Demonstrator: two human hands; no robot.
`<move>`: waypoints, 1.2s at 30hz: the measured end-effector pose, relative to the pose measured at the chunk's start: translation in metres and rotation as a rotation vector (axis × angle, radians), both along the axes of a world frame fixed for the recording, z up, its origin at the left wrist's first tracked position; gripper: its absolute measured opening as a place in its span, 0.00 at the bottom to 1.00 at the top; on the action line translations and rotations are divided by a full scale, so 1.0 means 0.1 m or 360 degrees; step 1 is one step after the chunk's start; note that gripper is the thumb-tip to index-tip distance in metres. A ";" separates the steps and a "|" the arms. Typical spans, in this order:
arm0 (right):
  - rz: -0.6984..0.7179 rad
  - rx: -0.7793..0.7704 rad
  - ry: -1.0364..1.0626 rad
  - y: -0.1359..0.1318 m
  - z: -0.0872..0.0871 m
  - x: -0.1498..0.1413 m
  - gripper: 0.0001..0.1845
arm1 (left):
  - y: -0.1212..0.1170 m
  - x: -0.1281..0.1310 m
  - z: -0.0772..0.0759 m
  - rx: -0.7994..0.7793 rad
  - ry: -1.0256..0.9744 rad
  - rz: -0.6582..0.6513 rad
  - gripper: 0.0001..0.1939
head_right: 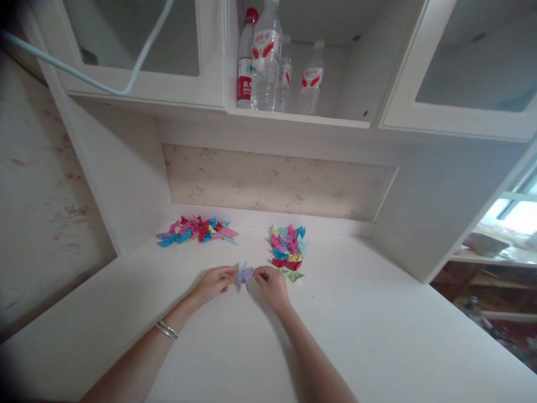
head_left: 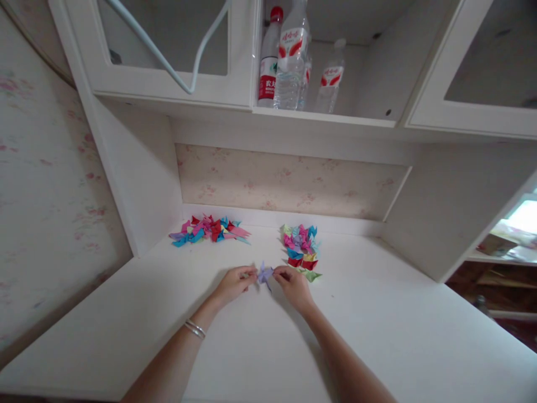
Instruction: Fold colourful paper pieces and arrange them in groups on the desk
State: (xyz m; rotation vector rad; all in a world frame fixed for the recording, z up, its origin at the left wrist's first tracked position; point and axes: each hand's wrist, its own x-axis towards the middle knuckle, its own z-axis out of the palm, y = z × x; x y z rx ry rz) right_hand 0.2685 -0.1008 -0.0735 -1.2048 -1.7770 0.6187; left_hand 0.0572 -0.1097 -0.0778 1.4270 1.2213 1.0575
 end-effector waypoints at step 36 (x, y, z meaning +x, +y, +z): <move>0.0421 -0.0371 0.0606 -0.25 -0.06 -0.05 0.29 | -0.18 0.17 0.12 -0.0002 -0.0084 -0.0097 0.21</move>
